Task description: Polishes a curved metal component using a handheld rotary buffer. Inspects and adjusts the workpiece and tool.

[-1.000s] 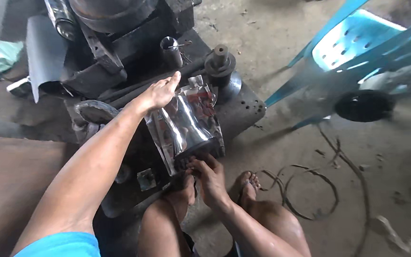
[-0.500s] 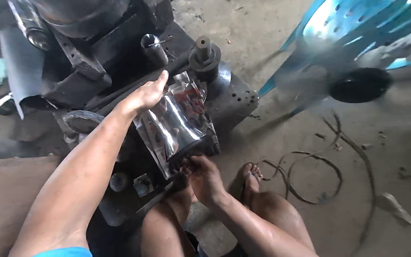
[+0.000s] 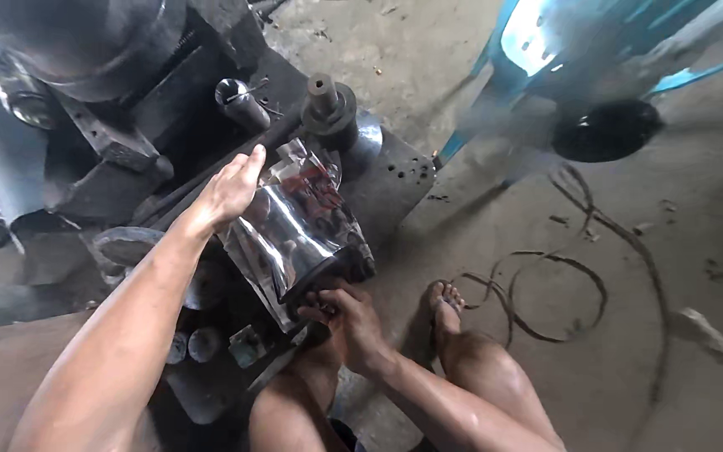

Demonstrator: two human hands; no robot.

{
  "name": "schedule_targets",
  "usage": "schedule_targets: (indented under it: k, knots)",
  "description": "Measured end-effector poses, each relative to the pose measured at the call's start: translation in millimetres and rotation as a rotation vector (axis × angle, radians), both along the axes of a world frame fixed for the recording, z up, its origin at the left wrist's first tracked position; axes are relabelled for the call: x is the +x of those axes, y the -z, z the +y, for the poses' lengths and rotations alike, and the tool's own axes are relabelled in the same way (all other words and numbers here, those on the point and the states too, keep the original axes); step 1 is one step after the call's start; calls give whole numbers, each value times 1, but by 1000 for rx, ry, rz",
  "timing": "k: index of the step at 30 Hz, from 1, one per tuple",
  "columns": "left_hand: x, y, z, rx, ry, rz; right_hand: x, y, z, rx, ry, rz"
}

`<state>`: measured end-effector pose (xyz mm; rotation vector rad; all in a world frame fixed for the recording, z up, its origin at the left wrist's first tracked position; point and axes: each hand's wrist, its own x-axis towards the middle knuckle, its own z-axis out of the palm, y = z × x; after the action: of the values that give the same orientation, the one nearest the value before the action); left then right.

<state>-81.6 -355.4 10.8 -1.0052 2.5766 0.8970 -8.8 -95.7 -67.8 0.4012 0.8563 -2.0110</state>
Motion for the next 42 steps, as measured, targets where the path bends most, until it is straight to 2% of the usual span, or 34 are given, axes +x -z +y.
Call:
schedule_targets:
  k: [11, 20, 23, 25, 27, 29, 32, 34, 38, 42]
  knots:
    - [13, 7, 1, 80, -50, 148, 7, 10, -1, 2, 7, 175]
    - [12, -12, 8, 173, -22, 5, 2, 4, 2, -32, -27, 108]
    - [14, -17, 9, 134, -33, -5, 6, 4, 2, -14, -18, 140]
    - [20, -28, 10, 27, -2, 11, 9, 1, 2, 95, 12, 183]
    - [36, -48, 16, -130, 24, 136, 13, -3, 4, 211, 25, 246]
    - [66, -69, 33, -253, 77, 291, 19, -5, 10, 220, -11, 357]
    - [132, -89, 87, -348, 234, 477, 33, -7, 20, 79, -142, 604]
    - [179, -83, 128, -265, 255, 588, 42, -9, 26, 1, -299, 771]
    - [242, -46, 193, 274, 97, 658, 61, -4, 32, 10, -833, 1185]
    - [284, -8, 227, 359, -116, 550, 70, 7, 33, -29, -1156, 1461]
